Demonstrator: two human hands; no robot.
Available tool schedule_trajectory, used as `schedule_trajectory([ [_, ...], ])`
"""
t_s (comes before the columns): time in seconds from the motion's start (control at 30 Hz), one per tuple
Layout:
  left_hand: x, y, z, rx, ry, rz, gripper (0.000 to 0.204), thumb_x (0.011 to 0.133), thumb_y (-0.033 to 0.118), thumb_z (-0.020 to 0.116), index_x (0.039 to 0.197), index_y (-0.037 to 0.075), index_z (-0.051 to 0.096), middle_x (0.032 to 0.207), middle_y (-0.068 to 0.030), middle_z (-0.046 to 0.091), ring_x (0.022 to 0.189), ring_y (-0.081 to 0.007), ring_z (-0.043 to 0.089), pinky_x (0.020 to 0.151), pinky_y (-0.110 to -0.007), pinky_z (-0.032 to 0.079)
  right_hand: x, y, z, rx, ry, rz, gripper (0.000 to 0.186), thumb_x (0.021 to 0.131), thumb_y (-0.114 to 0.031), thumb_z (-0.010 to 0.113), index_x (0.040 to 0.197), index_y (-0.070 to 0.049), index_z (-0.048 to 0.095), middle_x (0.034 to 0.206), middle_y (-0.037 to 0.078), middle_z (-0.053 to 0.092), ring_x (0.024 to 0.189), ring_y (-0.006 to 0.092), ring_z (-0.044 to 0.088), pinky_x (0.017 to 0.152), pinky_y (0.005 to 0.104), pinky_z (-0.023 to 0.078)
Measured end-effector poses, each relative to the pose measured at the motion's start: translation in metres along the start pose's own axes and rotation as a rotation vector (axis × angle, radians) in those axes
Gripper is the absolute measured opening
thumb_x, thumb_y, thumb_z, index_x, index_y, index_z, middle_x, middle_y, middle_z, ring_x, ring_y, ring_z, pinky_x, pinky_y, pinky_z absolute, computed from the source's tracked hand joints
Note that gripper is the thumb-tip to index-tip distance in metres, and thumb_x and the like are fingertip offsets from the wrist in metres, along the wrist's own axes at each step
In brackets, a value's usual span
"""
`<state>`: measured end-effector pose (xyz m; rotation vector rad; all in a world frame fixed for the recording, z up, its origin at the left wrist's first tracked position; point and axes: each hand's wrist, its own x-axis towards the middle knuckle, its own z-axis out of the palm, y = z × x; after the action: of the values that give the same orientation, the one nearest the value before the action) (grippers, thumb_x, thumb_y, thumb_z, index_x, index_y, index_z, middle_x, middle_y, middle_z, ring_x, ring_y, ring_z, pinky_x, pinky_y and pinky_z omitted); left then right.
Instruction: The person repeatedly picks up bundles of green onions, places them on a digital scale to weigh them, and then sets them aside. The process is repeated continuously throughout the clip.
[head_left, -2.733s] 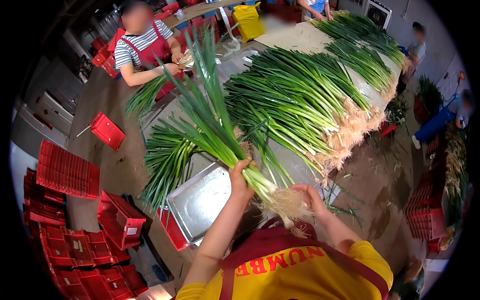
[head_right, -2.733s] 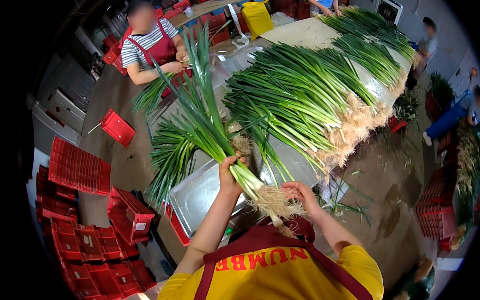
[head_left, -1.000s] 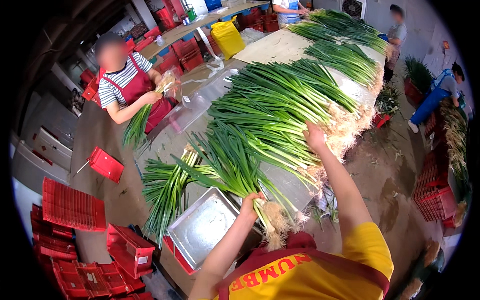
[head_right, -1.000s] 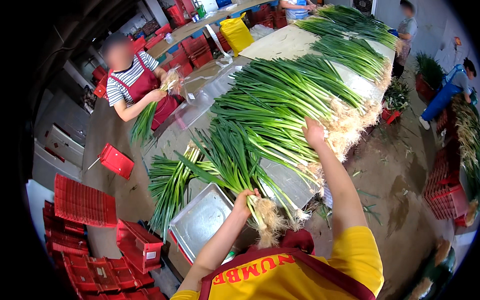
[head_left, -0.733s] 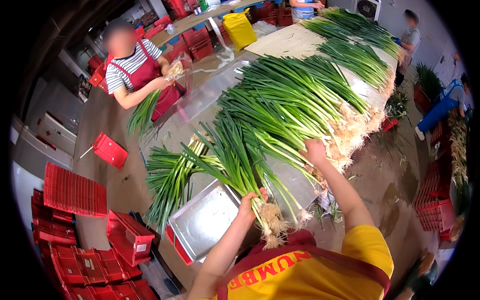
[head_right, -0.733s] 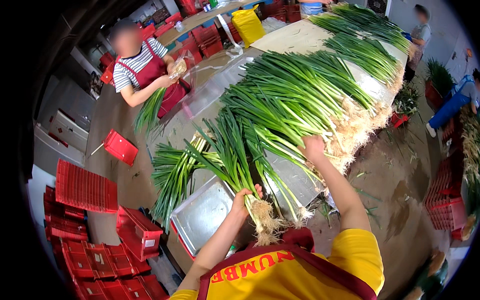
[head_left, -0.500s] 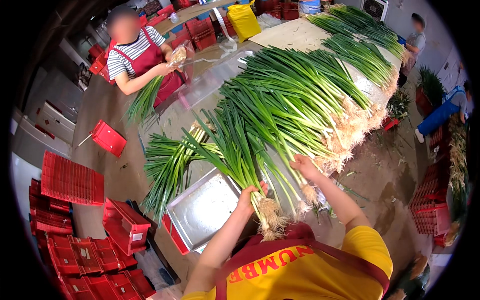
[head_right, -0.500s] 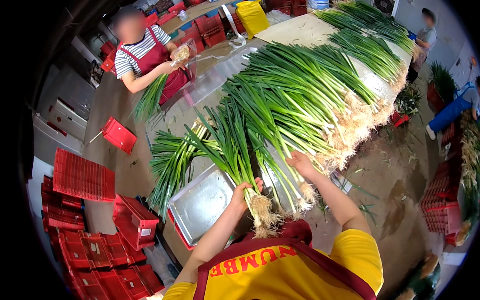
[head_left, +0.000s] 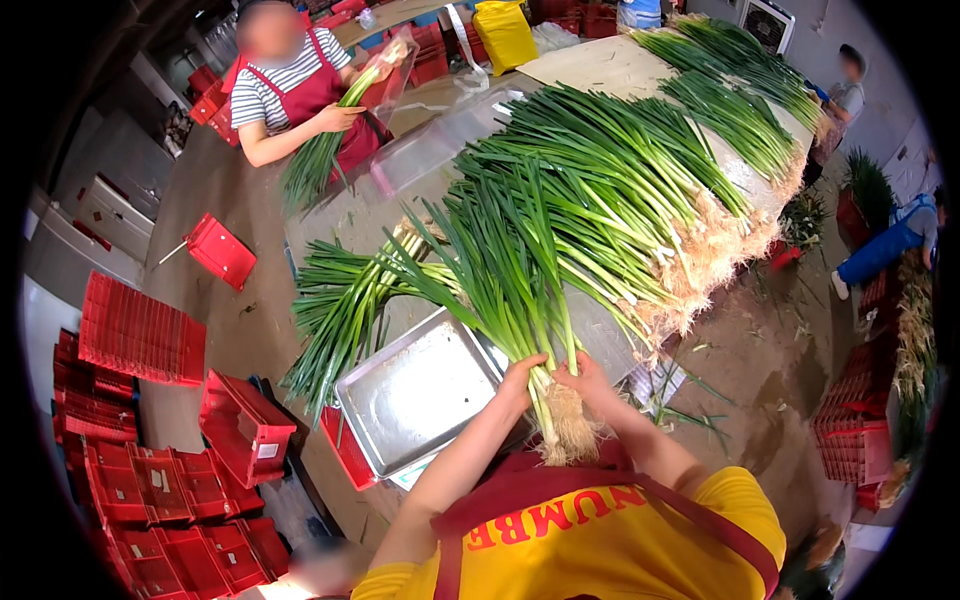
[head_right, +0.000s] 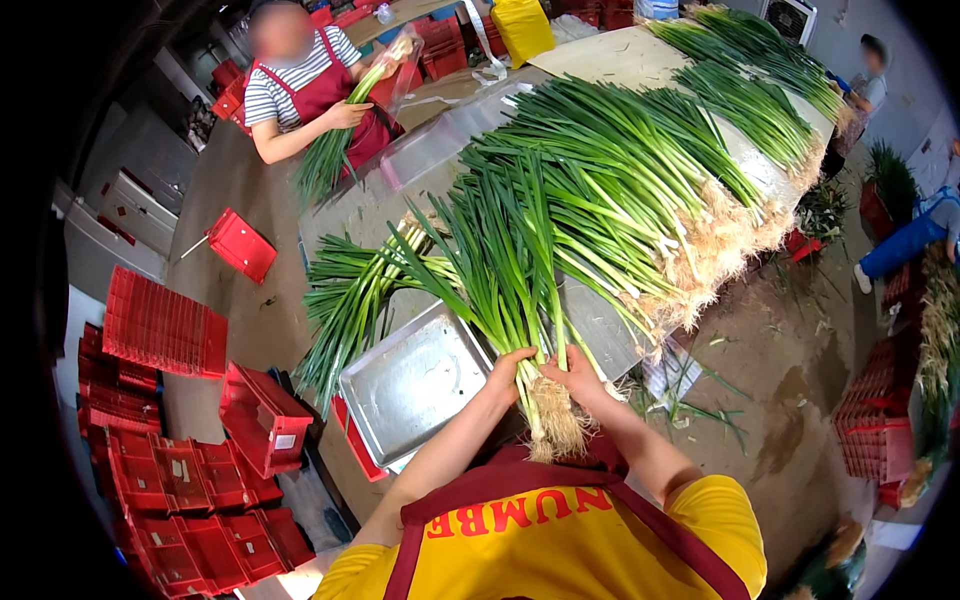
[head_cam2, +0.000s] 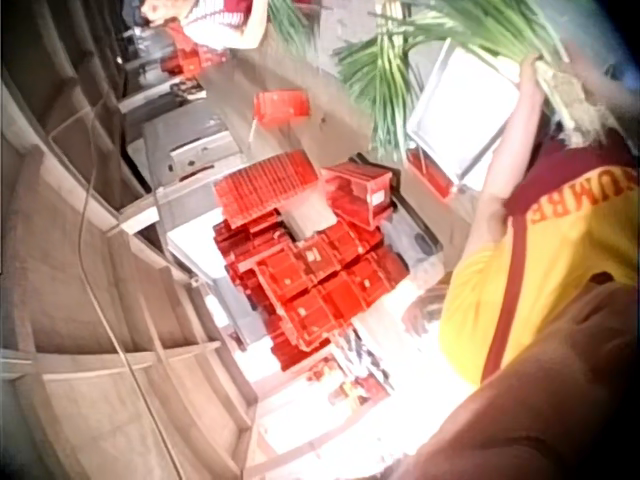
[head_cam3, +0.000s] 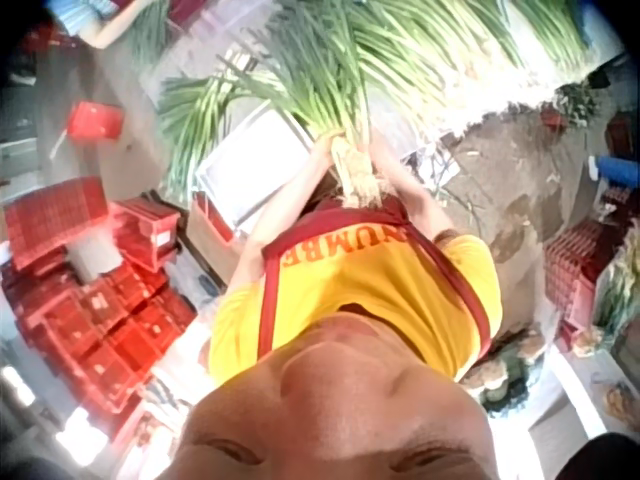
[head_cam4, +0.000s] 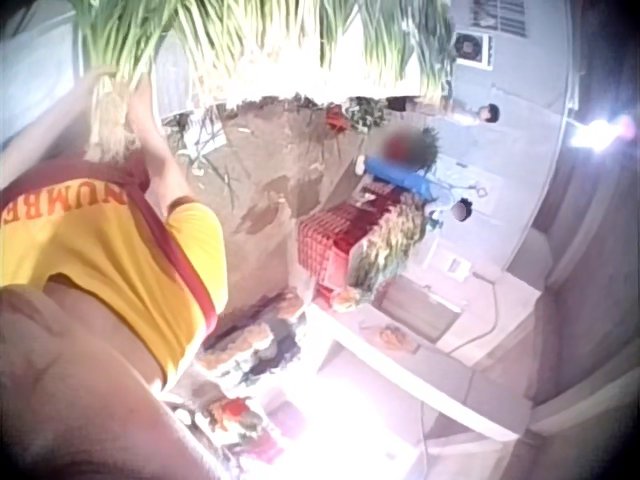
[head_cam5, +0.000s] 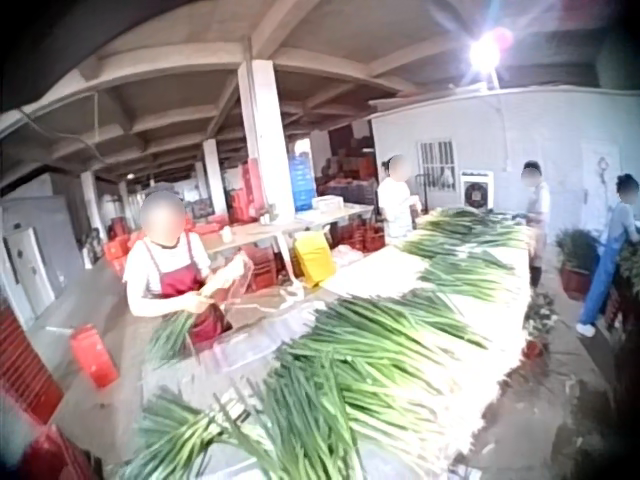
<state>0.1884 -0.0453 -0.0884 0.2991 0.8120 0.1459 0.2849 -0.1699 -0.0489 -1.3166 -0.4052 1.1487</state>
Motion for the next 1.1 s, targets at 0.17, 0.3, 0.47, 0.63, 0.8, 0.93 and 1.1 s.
schedule_trajectory([
  [0.17, -0.01, -0.001, 0.015, 0.013, 0.085, 0.08, 0.015, 0.082, 0.009, 0.057, 0.093, 0.0, 0.053, 0.083, -0.0131, 0.058, 0.072, -0.0249, 0.06, 0.067, -0.039, 0.054, -0.01, -0.006, -0.007, -0.177, 0.089, -0.058, 0.021, 0.083, -0.013, 0.061, 0.097, -0.006, 0.047, 0.079, 0.001, 0.052, 0.072, 0.0093, 0.052, 0.062, 0.0235, 0.042],
  [0.3, -0.008, -0.001, 0.006, 0.036, 0.066, 0.083, 0.007, 0.081, 0.005, 0.054, 0.084, -0.001, 0.052, 0.067, -0.01, 0.056, 0.061, -0.0215, 0.057, 0.06, -0.032, 0.051, -0.01, -0.014, -0.025, -0.468, 0.14, -0.087, 0.022, 0.086, -0.01, 0.055, 0.105, -0.005, 0.044, 0.09, 0.007, 0.058, 0.074, 0.015, 0.06, 0.058, 0.0275, 0.046],
  [0.47, -0.039, 0.019, 0.034, 0.004, -0.069, 0.116, 0.01, 0.076, 0.007, 0.055, 0.083, 0.0, 0.053, 0.067, -0.0102, 0.056, 0.068, -0.0248, 0.058, 0.064, -0.032, 0.049, -0.008, -0.024, -0.045, -0.156, 0.046, -0.015, 0.03, 0.085, -0.006, 0.054, 0.114, -0.004, 0.044, 0.099, 0.009, 0.056, 0.073, 0.014, 0.059, 0.063, 0.0264, 0.046],
  [0.63, -0.039, 0.021, 0.046, -0.003, -0.117, 0.275, 0.01, 0.077, 0.005, 0.057, 0.084, -0.002, 0.053, 0.07, -0.0106, 0.056, 0.071, -0.0226, 0.058, 0.069, -0.033, 0.05, 0.049, 0.005, -0.105, -0.746, 0.08, -0.206, 0.041, 0.084, -0.017, 0.058, 0.119, 0.0, 0.045, 0.114, 0.019, 0.056, 0.087, 0.0297, 0.061, 0.075, 0.0393, 0.048],
  [0.8, -0.036, 0.008, 0.037, 0.07, 0.059, 0.273, 0.015, 0.076, 0.002, 0.058, 0.089, -0.004, 0.054, 0.076, -0.0115, 0.058, 0.072, -0.0235, 0.059, 0.073, -0.034, 0.053, 0.1, -0.039, -0.142, -1.158, 0.051, -0.051, 0.042, 0.079, -0.026, 0.064, 0.111, -0.001, 0.054, 0.115, 0.022, 0.054, 0.099, 0.0344, 0.056, 0.087, 0.0381, 0.044],
  [0.93, -0.024, 0.008, 0.02, -0.047, 0.038, 0.131, 0.015, 0.079, 0.006, 0.056, 0.09, -0.004, 0.055, 0.076, -0.0117, 0.059, 0.073, -0.0235, 0.059, 0.074, -0.033, 0.052, 0.138, -0.073, -0.159, -1.27, 0.274, -0.366, 0.044, 0.075, -0.024, 0.066, 0.113, -0.003, 0.054, 0.114, 0.019, 0.054, 0.105, 0.0321, 0.053, 0.09, 0.0372, 0.042],
  [1.1, -0.036, 0.01, 0.029, 0.046, 0.112, 0.151, 0.014, 0.08, 0.006, 0.054, 0.091, -0.003, 0.055, 0.079, -0.011, 0.059, 0.076, -0.0219, 0.06, 0.077, -0.035, 0.052, 0.181, -0.081, -0.194, -1.652, 0.665, -0.393, 0.049, 0.076, -0.017, 0.06, 0.122, -0.007, 0.047, 0.116, 0.016, 0.053, 0.109, 0.0311, 0.051, 0.102, 0.0444, 0.029],
])
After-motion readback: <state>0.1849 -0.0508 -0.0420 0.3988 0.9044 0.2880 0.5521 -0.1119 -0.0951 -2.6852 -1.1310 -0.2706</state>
